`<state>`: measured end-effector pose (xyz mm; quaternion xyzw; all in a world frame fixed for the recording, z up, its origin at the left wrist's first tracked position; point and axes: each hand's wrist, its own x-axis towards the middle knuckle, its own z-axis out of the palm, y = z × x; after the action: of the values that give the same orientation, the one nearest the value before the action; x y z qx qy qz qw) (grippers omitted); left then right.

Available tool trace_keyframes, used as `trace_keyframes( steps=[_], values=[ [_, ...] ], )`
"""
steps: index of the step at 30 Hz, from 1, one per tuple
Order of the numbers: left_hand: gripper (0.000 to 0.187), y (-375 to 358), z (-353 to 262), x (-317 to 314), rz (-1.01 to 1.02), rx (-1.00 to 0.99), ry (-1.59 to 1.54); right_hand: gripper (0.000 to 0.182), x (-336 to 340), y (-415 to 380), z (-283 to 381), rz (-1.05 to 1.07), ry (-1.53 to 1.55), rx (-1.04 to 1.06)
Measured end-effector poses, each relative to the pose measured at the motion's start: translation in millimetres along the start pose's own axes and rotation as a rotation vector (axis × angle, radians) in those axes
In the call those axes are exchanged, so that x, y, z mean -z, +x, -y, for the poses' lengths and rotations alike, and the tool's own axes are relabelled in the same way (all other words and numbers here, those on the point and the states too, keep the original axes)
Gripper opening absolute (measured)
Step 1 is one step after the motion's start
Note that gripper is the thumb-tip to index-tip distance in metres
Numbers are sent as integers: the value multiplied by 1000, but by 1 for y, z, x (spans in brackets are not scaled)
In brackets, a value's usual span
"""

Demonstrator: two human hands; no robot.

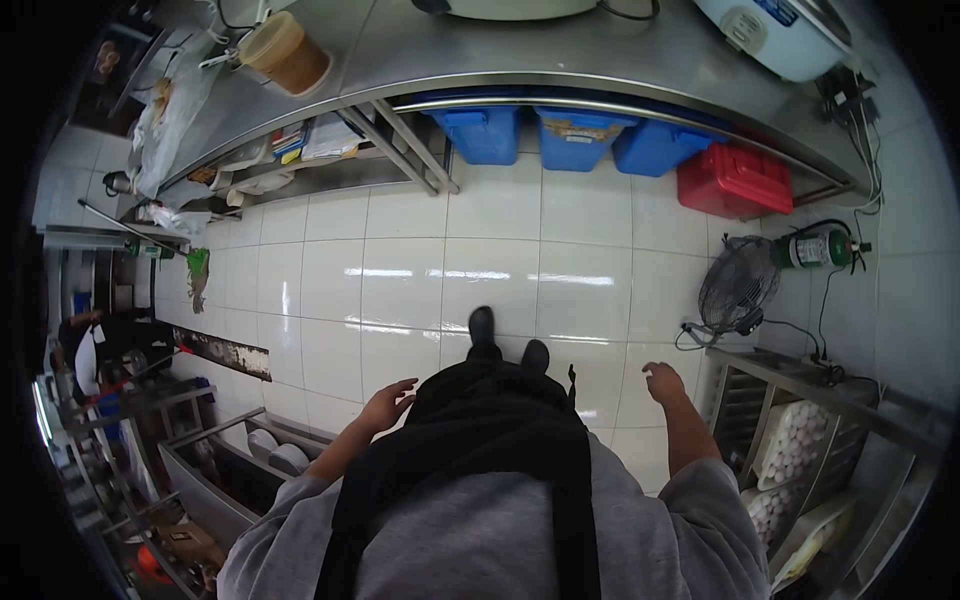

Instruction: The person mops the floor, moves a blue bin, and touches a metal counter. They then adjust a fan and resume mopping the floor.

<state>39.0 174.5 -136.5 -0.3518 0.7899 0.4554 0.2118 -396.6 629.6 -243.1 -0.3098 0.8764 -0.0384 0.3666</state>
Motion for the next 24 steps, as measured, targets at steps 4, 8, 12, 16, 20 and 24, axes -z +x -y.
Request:
trace_keyframes(
  steps=[4, 8, 12, 16, 20, 24],
  values=[
    [46, 6, 22, 1, -63, 15, -141, 24, 47, 29, 81, -12, 55, 97],
    [47, 13, 113, -8, 73, 213, 22, 27, 44, 34, 157, -36, 228, 235],
    [53, 49, 231, 8, 441, 281, 500, 26, 60, 1, 210, 135, 375, 199],
    [56, 137, 151, 79, 166, 300, 570, 24, 44, -27, 178, 109, 406, 15],
    [52, 229, -27, 133, -277, -212, 576, 24, 1, -63, 86, 123, 139, -255],
    [53, 280, -240, 156, -595, -797, 586, 26, -2, -99, 46, 164, 203, -411]
  ],
)
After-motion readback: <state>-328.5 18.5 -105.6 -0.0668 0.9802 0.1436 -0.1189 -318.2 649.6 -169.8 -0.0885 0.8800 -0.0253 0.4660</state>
